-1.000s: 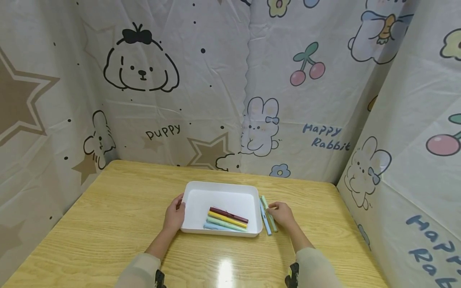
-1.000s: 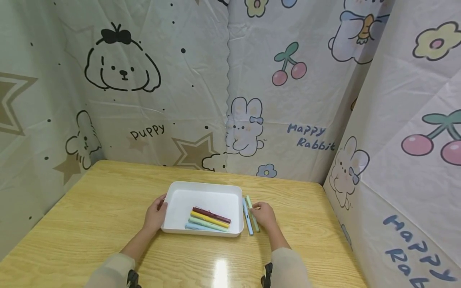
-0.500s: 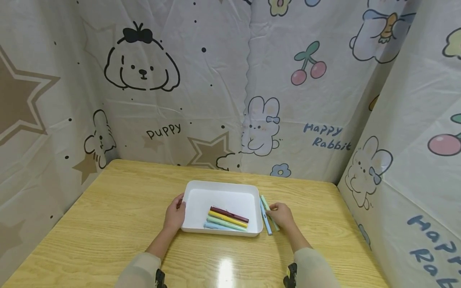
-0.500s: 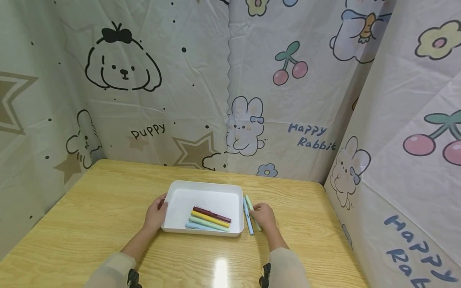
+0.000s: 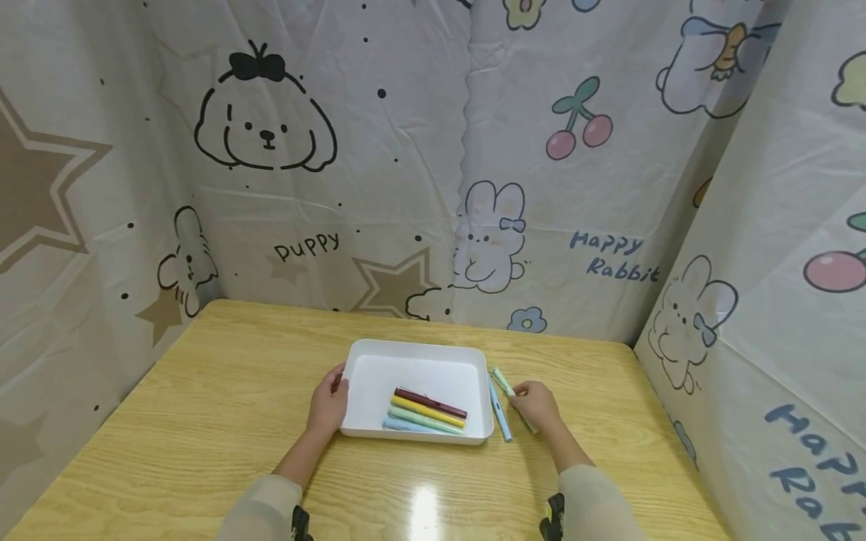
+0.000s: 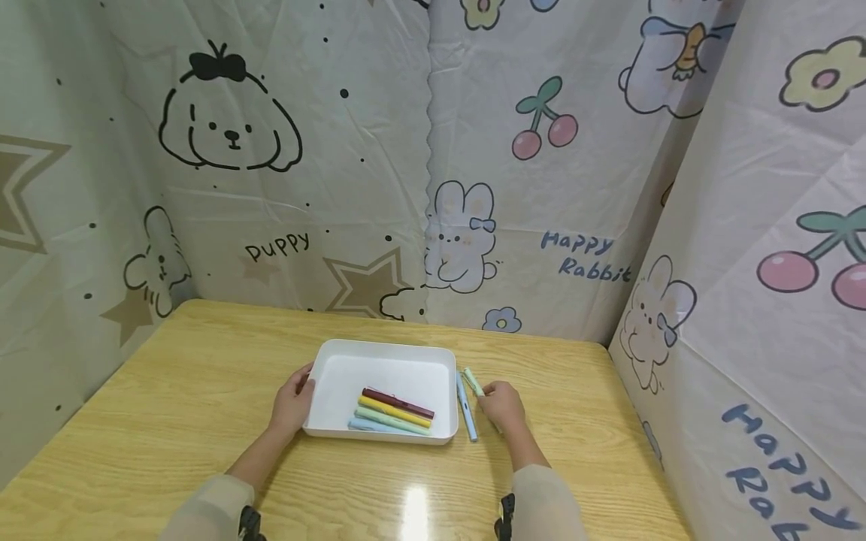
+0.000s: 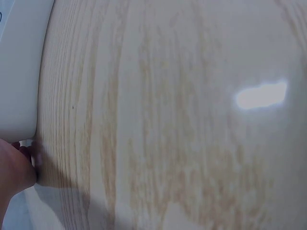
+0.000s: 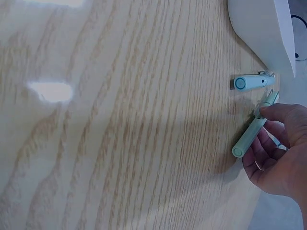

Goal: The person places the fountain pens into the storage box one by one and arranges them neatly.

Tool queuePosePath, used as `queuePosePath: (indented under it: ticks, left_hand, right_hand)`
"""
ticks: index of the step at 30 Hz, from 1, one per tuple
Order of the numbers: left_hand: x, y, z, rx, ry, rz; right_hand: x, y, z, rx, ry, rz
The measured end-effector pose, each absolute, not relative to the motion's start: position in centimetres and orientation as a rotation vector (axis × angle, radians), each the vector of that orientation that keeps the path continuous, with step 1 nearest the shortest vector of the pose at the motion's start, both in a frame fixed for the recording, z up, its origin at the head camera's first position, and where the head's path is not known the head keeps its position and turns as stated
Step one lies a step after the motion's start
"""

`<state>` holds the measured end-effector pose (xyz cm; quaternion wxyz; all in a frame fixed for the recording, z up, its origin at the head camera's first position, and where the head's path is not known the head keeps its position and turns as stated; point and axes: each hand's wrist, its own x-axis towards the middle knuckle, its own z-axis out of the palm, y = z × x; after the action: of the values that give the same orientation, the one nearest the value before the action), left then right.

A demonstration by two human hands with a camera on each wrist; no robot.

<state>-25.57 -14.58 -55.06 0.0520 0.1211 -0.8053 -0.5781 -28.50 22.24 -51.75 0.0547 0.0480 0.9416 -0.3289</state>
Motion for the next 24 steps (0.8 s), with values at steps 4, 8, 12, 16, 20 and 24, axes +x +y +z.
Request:
queuePosePath:
  ticks: [4,8,12,16,20,24]
  left_hand:
    - [-25.6,-14.6,-54.9,0.362,-2.448,-1.747]
    - [-25.5,-14.6,-54.8,0.37,-2.443,-1.751]
    - [-25.4,-14.6,-54.8,0.378,-2.444,-1.748]
    - [-25.3,-14.6,-54.8,0.379,-2.452,-1.744]
    - [-25.4,-14.6,-54.9,0.373,-2.46,-1.749]
    - [-25.5,-14.5,-54.9,0.363,-2.464,-1.747]
  right_hand:
    - [-28.7,22.5,-51.9,0.112,2.88,-0.986]
    - [-28.9,22.5,-51.8,0.089,2.893,-0.976]
    - [-28.8,22.5,-51.4,0.086,2.882,-0.985]
    - [-28.7,22.5,-51.1,0.094,2.879,-0.977]
    - [-28.7,22.5,-50.8,0.086,2.883,-0.959]
    - [-28.7,22.6,-50.6,0.069,2.887,-0.958]
